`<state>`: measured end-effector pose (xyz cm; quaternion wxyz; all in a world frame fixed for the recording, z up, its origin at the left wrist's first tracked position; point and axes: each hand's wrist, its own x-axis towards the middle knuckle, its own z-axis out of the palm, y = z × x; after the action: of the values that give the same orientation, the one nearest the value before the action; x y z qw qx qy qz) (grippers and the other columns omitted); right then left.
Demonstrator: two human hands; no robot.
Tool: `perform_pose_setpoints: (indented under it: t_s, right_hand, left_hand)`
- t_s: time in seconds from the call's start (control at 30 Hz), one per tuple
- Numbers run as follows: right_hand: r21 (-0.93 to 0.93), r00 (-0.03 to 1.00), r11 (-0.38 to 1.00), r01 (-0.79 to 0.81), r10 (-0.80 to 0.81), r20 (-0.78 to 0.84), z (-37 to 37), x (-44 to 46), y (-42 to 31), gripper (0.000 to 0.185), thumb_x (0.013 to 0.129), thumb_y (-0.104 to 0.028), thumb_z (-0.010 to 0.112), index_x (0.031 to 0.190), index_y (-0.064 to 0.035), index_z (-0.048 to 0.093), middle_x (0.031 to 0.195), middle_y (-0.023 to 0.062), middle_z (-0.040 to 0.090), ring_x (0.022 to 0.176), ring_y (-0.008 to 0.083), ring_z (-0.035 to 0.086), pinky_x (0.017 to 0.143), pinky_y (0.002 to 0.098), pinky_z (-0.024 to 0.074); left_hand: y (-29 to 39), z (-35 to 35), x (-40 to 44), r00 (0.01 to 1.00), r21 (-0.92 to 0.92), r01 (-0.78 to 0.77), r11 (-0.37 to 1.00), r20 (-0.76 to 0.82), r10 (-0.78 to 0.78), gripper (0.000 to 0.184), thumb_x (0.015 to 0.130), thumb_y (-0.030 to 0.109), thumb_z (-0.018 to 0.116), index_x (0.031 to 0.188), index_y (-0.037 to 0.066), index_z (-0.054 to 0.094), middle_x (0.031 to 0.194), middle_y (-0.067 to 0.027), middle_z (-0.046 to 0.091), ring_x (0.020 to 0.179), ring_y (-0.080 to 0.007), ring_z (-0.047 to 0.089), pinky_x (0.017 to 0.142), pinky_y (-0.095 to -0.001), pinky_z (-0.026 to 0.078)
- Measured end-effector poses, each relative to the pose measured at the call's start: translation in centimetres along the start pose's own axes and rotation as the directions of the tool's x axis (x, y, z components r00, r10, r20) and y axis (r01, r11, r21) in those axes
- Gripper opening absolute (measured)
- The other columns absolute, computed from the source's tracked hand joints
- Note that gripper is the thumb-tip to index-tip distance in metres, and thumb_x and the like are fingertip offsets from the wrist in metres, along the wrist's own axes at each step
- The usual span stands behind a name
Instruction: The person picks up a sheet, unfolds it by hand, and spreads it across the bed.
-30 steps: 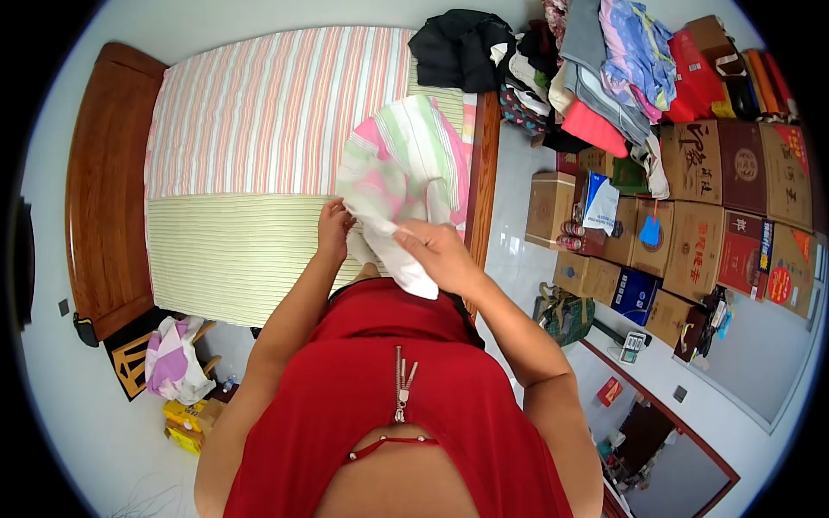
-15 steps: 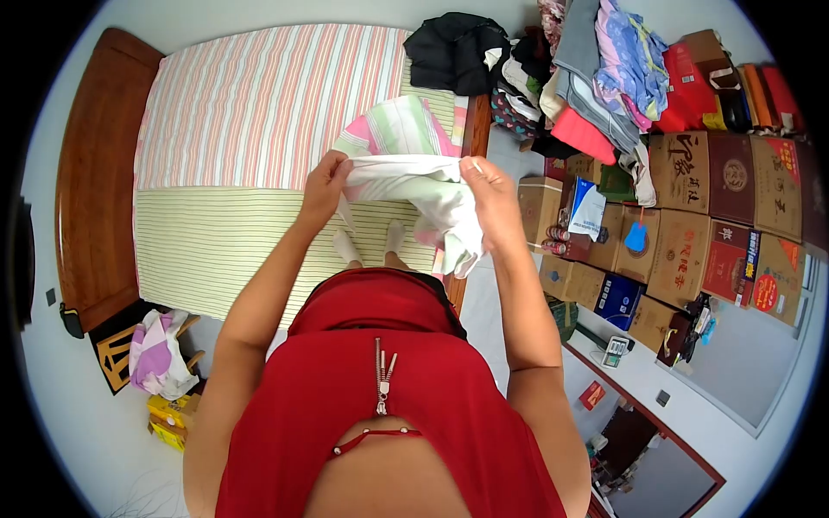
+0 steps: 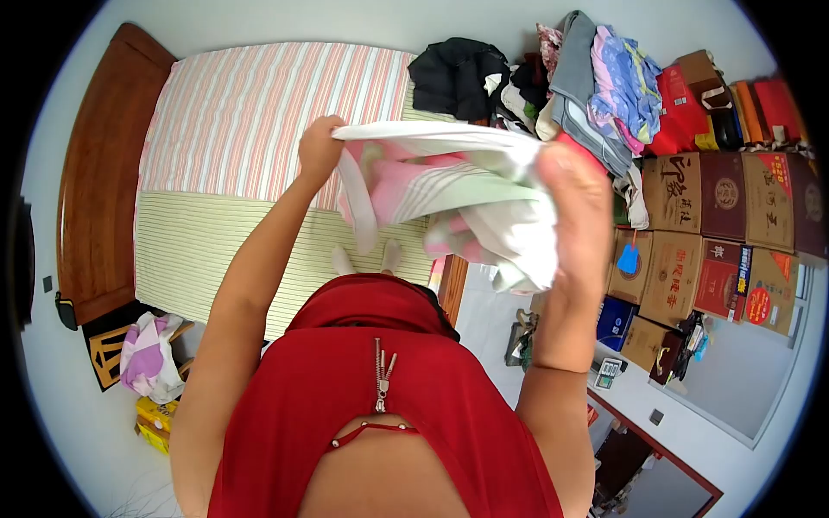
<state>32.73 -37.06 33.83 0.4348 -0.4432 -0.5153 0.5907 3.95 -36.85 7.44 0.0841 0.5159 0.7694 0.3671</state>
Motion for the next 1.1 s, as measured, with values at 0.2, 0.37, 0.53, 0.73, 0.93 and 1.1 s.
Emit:
perform_pose_setpoints:
  t_s: [0.2, 0.37, 0.53, 0.73, 0.93, 1.1]
  right_hand:
    - [-0.542, 0.608, 0.593, 0.595, -0.774, -0.179, 0.5, -2.1, -6.8, 0.034, 0.093, -0.020, 0.044, 0.116, 0.0032, 0.052, 0.104, 0.0177, 0.058, 0.089, 0.0223, 0.060, 0.082, 0.0314, 0.0493]
    - [-0.284, 0.649, 0.658, 0.697, -0.748, -0.141, -2.7, 0.5, -12.6, 0.042, 0.093, -0.019, 0.043, 0.128, 0.0039, 0.043, 0.118, 0.0260, 0.052, 0.102, 0.0294, 0.059, 0.090, 0.0375, 0.0481]
    - [-0.086, 0.887, 0.899, 0.429, -0.438, -0.146, -8.2, 6.3, -18.3, 0.037, 0.090, -0.030, 0.051, 0.112, -0.0011, 0.058, 0.103, 0.0165, 0.062, 0.093, 0.0234, 0.061, 0.082, 0.0353, 0.0497]
    - [-0.025, 0.944, 0.969, 0.246, -0.246, -0.221, -10.6, 11.0, -21.5, 0.039, 0.088, -0.036, 0.056, 0.108, -0.0037, 0.060, 0.100, 0.0137, 0.063, 0.090, 0.0263, 0.059, 0.079, 0.0380, 0.0482]
    - [-0.028, 0.950, 0.959, 0.283, -0.284, -0.127, -13.4, 15.3, -22.9, 0.039, 0.091, -0.034, 0.052, 0.111, -0.0012, 0.057, 0.104, 0.0141, 0.061, 0.092, 0.0269, 0.059, 0.081, 0.0387, 0.0479]
    - [-0.038, 0.944, 0.947, 0.320, -0.322, -0.067, -13.2, 17.3, -22.5, 0.041, 0.094, -0.034, 0.046, 0.114, 0.0000, 0.054, 0.106, 0.0139, 0.061, 0.091, 0.0270, 0.061, 0.081, 0.0395, 0.0495]
  left_hand:
    - [-5.5, -2.1, 3.4, 0.955, 0.137, 0.192, 0.972, -0.253, -0.153, 0.011, 0.077, 0.018, 0.058, 0.082, 0.014, 0.066, 0.083, -0.0118, 0.062, 0.077, -0.0341, 0.060, 0.065, -0.0444, 0.047]
    - [-7.2, -7.8, 7.7, 0.908, 0.008, 0.300, 0.954, -0.310, -0.282, 0.018, 0.079, 0.022, 0.054, 0.090, 0.015, 0.067, 0.085, -0.0143, 0.065, 0.081, -0.0352, 0.061, 0.069, -0.0448, 0.047]
    - [-6.2, -13.6, 12.7, 0.899, -0.021, 0.158, 0.987, -0.411, -0.152, 0.022, 0.083, 0.024, 0.050, 0.097, 0.016, 0.065, 0.088, -0.0154, 0.065, 0.083, -0.0374, 0.061, 0.072, -0.0454, 0.047]
    - [-6.5, -21.2, 17.4, 0.839, -0.032, 0.034, 0.999, -0.542, -0.046, 0.029, 0.087, 0.029, 0.048, 0.105, 0.011, 0.061, 0.089, -0.0167, 0.064, 0.085, -0.0349, 0.061, 0.076, -0.0398, 0.045]
    - [-3.4, -30.7, 18.8, 0.781, 0.027, -0.051, 0.998, -0.623, 0.057, 0.031, 0.086, 0.030, 0.051, 0.103, 0.006, 0.062, 0.087, -0.0207, 0.063, 0.083, -0.0352, 0.061, 0.073, -0.0410, 0.046]
    - [-0.1, -36.1, 17.5, 0.788, 0.055, 0.041, 0.998, -0.616, 0.001, 0.034, 0.087, 0.033, 0.050, 0.103, 0.005, 0.061, 0.084, -0.0208, 0.063, 0.082, -0.0351, 0.061, 0.071, -0.0409, 0.046]
